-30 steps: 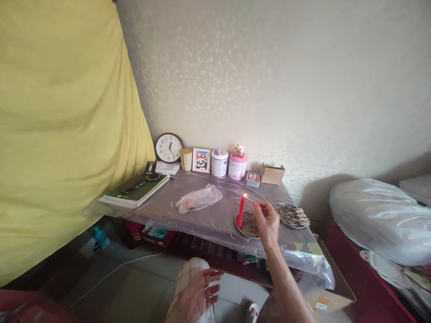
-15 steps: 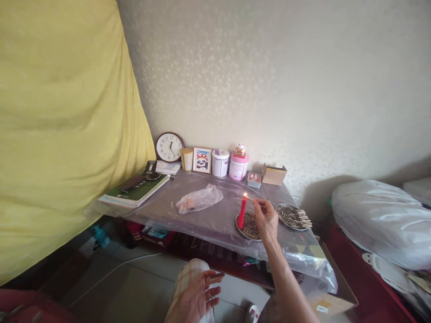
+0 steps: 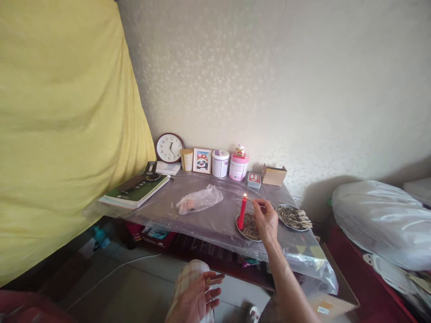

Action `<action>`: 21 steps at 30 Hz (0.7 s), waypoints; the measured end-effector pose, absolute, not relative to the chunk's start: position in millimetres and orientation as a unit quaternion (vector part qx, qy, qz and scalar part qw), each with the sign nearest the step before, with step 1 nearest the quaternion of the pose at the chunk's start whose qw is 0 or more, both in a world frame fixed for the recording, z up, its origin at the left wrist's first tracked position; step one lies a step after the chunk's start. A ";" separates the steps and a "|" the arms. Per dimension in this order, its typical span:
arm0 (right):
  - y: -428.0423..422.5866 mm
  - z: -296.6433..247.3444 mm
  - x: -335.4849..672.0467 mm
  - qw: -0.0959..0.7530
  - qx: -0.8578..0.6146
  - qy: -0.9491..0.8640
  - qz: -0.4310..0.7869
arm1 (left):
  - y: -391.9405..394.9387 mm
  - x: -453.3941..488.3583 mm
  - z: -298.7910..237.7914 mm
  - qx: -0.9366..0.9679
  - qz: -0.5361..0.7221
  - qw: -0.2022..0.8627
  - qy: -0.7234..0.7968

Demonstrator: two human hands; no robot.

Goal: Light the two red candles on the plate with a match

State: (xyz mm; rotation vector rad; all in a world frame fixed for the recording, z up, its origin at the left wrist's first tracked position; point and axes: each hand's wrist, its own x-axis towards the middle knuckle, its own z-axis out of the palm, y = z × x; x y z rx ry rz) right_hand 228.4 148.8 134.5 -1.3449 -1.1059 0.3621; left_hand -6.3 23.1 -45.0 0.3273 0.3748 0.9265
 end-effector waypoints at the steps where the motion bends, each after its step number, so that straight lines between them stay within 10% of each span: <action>1: 148.6 134.3 228.7 0.630 -0.587 -0.483 0.159 | 23.3 -6.3 -45.0 0.155 0.442 0.865 0.179; 21: 138.1 143.8 226.7 0.629 -0.594 -0.470 0.177 | 21.8 -7.3 -47.3 0.160 0.448 0.860 0.184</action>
